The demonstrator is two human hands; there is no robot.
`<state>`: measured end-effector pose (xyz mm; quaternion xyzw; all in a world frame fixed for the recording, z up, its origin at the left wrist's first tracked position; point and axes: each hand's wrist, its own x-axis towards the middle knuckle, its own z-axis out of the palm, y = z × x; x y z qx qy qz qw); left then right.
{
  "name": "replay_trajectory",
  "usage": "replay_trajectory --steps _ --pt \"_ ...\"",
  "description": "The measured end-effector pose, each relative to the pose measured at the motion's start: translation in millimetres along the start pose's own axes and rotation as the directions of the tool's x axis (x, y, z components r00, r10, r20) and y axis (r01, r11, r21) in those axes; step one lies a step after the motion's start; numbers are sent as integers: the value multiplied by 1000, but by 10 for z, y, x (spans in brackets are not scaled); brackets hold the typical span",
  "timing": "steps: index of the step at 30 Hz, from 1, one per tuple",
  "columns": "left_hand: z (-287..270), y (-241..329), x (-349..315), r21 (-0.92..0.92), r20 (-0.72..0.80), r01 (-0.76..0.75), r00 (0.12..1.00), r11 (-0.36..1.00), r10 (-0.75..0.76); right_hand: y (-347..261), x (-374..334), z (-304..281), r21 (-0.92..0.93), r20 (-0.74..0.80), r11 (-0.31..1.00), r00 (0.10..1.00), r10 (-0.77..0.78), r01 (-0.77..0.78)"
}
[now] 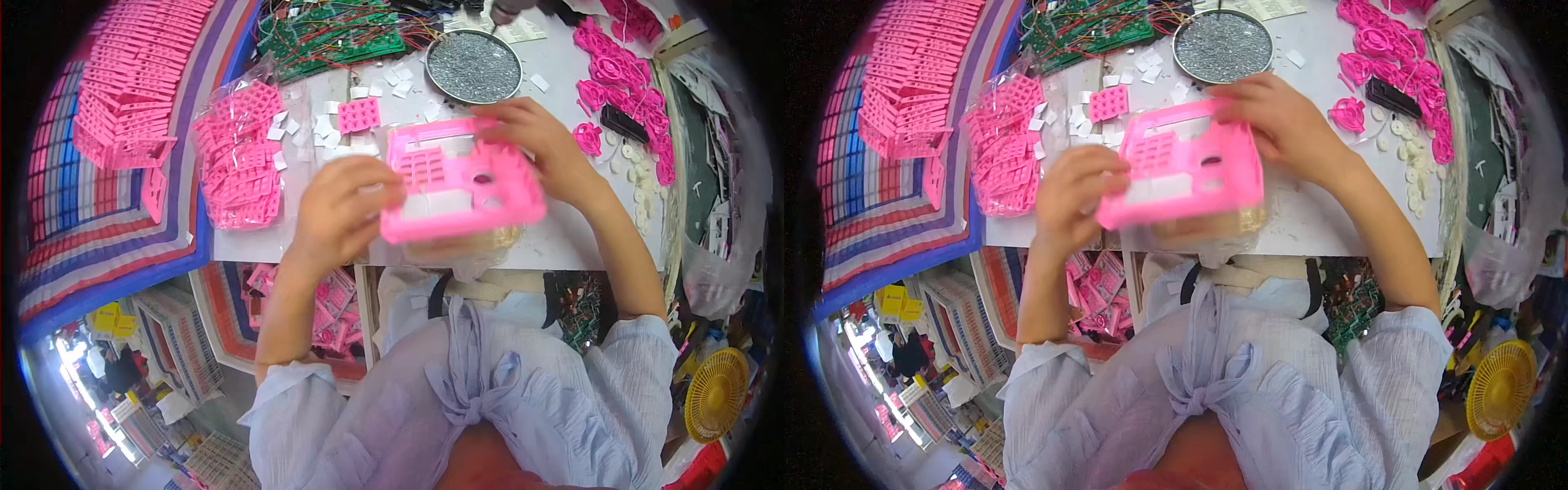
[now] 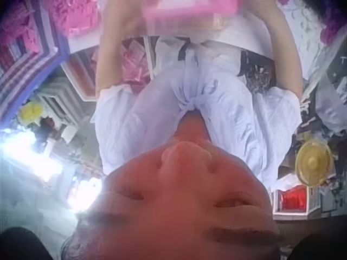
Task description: The recorder is assembling multiple units of a pink toy piano, installing circuit boards and speakers using an electric screwdriver.
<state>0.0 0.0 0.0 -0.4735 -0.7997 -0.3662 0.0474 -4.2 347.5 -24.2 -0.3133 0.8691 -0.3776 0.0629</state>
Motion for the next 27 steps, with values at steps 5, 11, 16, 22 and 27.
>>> replay_trajectory --steps 5,11,16,22,27 --pt "427 153 -240 52 130 85 987 995 -91 24 -173 66 -266 71 960 995 -73 90" --pt "409 157 -100 81 124 154 979 985 -163 -80 -190 242 -498 16 865 998 -54 55" --pt "649 325 282 57 47 81 995 995 -84 -101 -225 307 -508 -21 860 998 -63 44" --pt "759 364 303 93 179 111 976 990 -126 61 -606 -7 -266 -414 954 910 19 -141" --pt "784 359 311 80 177 123 975 989 -135 339 -1329 -583 -146 -559 679 626 543 -720"
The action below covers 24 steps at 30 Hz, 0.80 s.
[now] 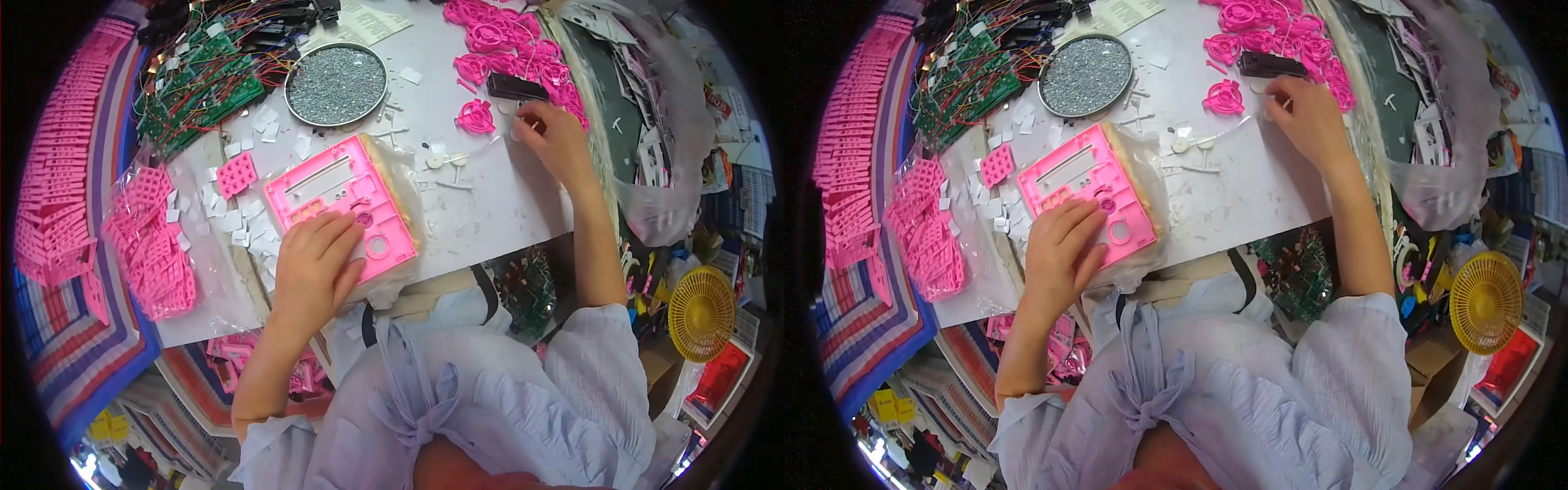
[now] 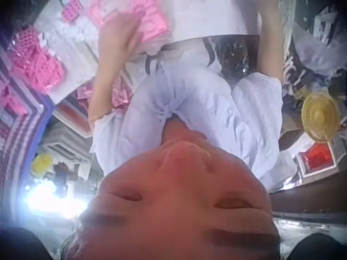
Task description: The recorder is assembling multiple units of a pink toy piano, installing circuit boards and speakers using an electric screwdriver.
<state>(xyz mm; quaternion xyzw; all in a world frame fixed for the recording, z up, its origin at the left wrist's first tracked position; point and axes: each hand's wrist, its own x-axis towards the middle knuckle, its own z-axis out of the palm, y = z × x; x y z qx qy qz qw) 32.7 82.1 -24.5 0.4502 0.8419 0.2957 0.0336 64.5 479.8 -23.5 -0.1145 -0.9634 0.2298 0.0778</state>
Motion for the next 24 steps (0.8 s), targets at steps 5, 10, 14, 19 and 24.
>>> replay_trajectory --steps 5,10,14,19,24 --pt "18 -3 19 -24 -13 -1 1000 1000 0 90 -106 36 -240 96 969 994 -44 66" --pt "-51 220 -22 -264 -157 120 974 957 -166 -226 -173 82 127 79 975 978 -195 184" --pt "-114 387 61 -777 517 599 783 192 -347 -1024 -425 153 634 41 522 650 -759 570" --pt "-27 251 -121 -795 604 604 779 -56 -167 -1502 -585 316 691 40 498 661 -749 523" --pt "36 401 -217 -874 276 429 824 228 -495 -1659 -754 479 692 210 700 879 -429 176"
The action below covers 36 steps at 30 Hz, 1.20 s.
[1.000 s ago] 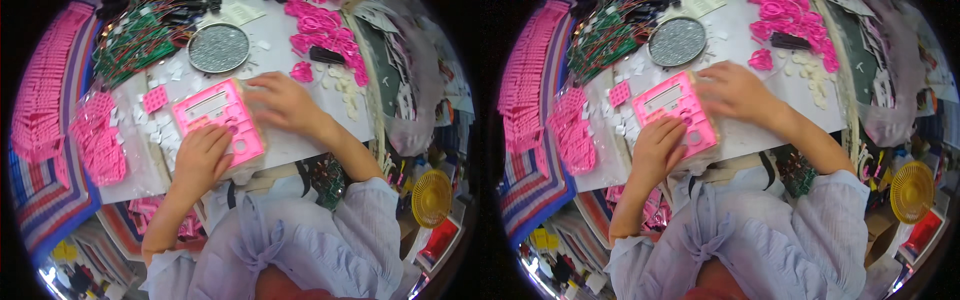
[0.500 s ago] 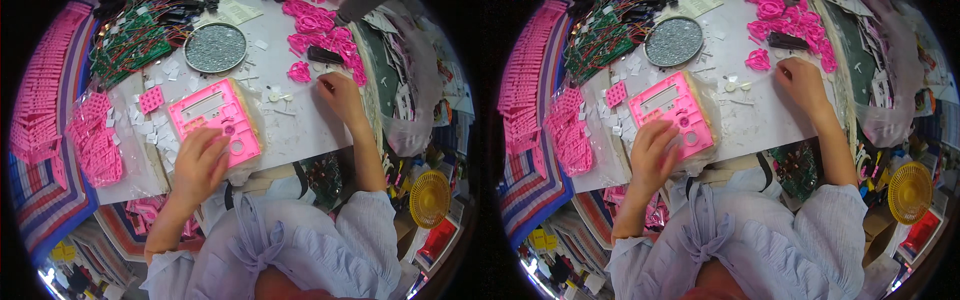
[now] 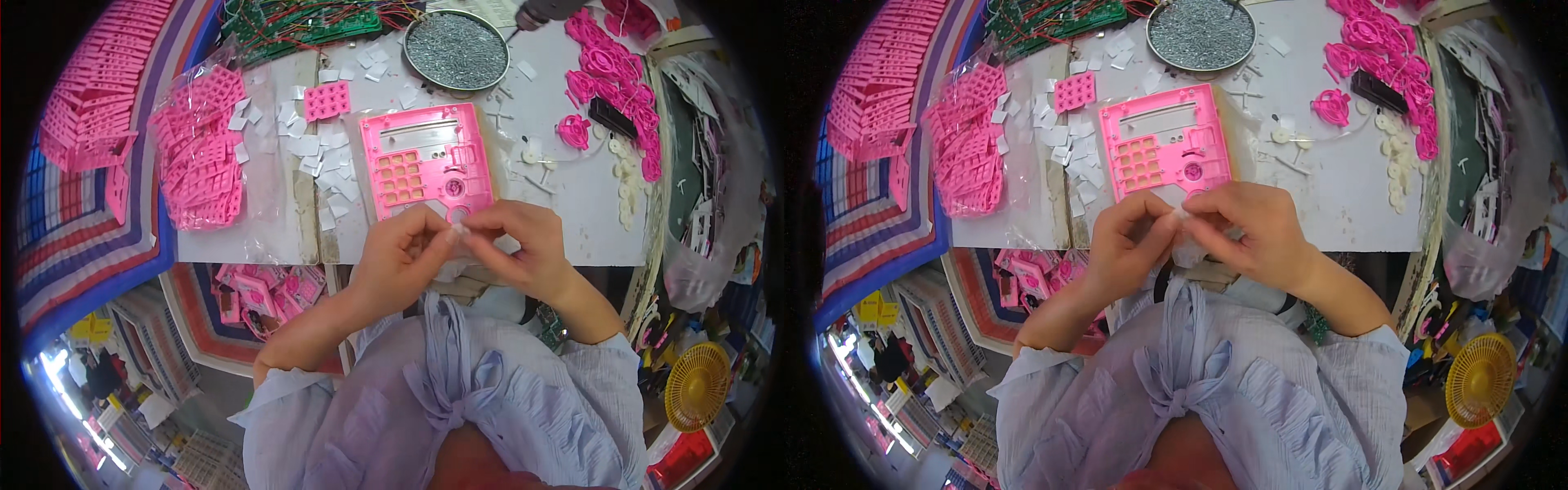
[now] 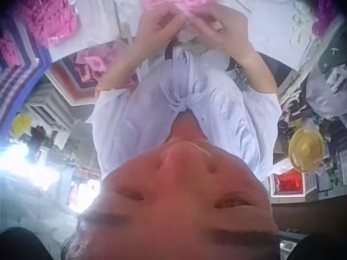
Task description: The recorder is assembling multiple units of a pink toy piano, installing circuit boards and speakers using an electric screwdriver.
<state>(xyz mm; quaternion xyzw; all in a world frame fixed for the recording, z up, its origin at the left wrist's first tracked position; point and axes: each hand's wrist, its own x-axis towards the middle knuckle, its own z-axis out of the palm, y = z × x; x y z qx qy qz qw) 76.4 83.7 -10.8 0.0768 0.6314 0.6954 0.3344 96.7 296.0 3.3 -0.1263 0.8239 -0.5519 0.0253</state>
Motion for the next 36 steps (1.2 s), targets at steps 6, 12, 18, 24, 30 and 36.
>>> replay_trajectory --steps 6,12,18,24,30,36 --pt "-137 -59 194 851 74 -355 811 387 580 193 269 22 -431 -69 888 975 -210 161" --pt "-231 -84 243 944 207 -305 843 125 497 327 470 85 -632 29 745 968 -250 211" --pt "-240 -132 245 942 186 -300 840 151 510 305 464 200 -686 -10 713 978 -209 145" --pt "-256 -121 236 938 195 -315 828 148 526 335 474 246 -703 -15 704 987 -158 102" --pt "-276 -1 280 920 224 -350 837 175 499 282 485 175 -711 -2 703 999 -38 26" --pt "-564 396 996 889 121 -364 771 278 625 177 612 -646 -637 -401 678 594 -698 367"
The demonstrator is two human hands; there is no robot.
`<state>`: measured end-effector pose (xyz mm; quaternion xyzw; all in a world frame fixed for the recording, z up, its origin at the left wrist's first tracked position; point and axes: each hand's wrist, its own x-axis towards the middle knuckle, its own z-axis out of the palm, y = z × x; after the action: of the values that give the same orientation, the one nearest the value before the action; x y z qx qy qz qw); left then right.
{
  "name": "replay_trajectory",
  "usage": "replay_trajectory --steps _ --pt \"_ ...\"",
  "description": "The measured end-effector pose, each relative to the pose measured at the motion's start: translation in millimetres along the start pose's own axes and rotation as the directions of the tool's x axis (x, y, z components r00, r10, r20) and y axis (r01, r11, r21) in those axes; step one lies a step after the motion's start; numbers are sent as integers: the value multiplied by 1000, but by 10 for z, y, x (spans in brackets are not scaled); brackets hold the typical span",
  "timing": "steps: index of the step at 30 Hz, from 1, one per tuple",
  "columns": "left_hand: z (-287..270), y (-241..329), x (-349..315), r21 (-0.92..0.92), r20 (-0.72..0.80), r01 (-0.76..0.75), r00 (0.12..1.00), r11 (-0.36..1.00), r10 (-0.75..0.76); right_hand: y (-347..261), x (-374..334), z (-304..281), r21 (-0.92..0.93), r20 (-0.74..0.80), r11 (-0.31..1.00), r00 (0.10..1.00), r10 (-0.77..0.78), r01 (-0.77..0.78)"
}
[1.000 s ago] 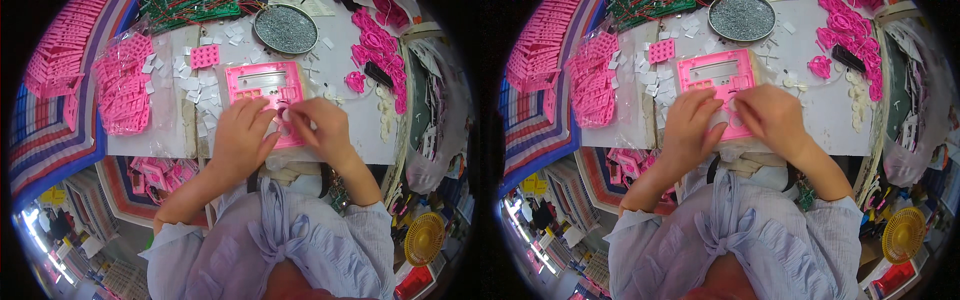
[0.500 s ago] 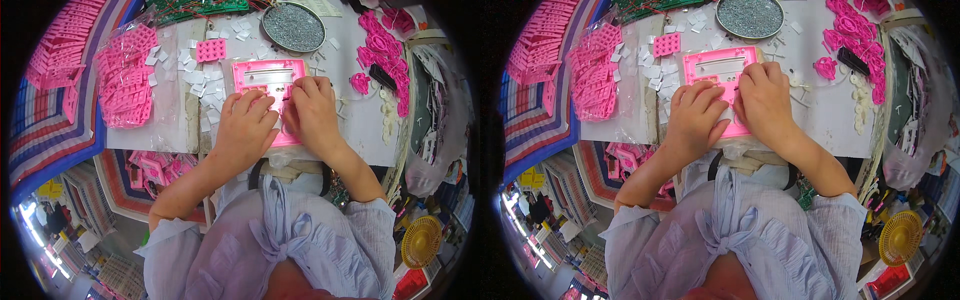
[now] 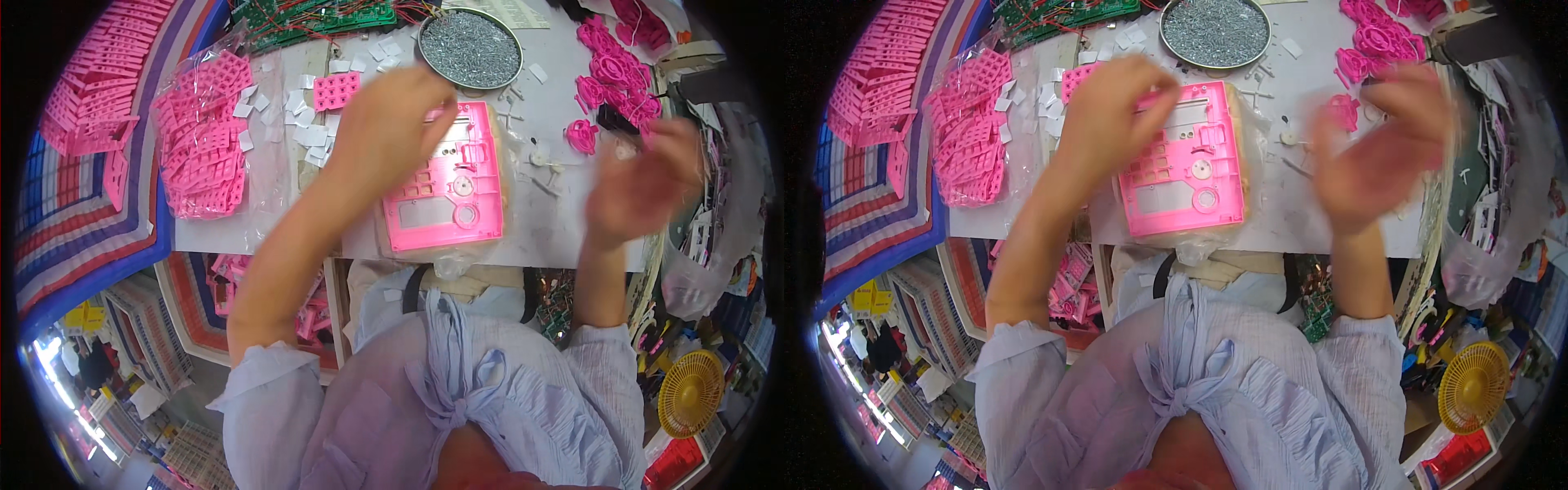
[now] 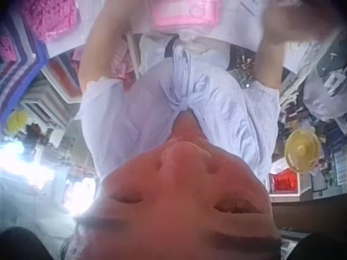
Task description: The recorder is assembling multiple units of a pink toy piano, installing circuit boards and speakers using an electric screwdriver.
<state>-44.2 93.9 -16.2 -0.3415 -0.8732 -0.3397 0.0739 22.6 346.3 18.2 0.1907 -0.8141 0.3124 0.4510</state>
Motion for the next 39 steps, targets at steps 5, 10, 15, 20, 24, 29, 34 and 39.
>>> replay_trajectory --steps 5,10,15,20,24,29,34,39 --pt "615 -477 1040 293 224 -165 969 942 100 806 804 -545 160 -440 978 877 194 -136" --pt "758 -456 1114 421 235 -237 961 876 147 484 973 -314 529 275 588 779 563 -612" --pt "752 -527 1178 515 358 -207 934 832 11 360 739 264 706 497 342 777 386 -621" --pt "707 -566 1146 538 254 -206 964 818 76 165 595 494 705 579 228 731 361 -671" --pt "578 -474 979 410 -22 -210 971 888 240 135 473 350 748 552 222 772 315 -626" --pt "150 236 109 112 104 -298 952 948 287 -345 285 171 886 414 84 859 302 -456" --pt "84 492 -362 -52 129 -217 966 975 222 -632 235 27 844 493 95 834 248 -527" --pt "44 501 -420 -97 134 -200 968 975 212 -739 232 54 813 535 78 794 290 -577"
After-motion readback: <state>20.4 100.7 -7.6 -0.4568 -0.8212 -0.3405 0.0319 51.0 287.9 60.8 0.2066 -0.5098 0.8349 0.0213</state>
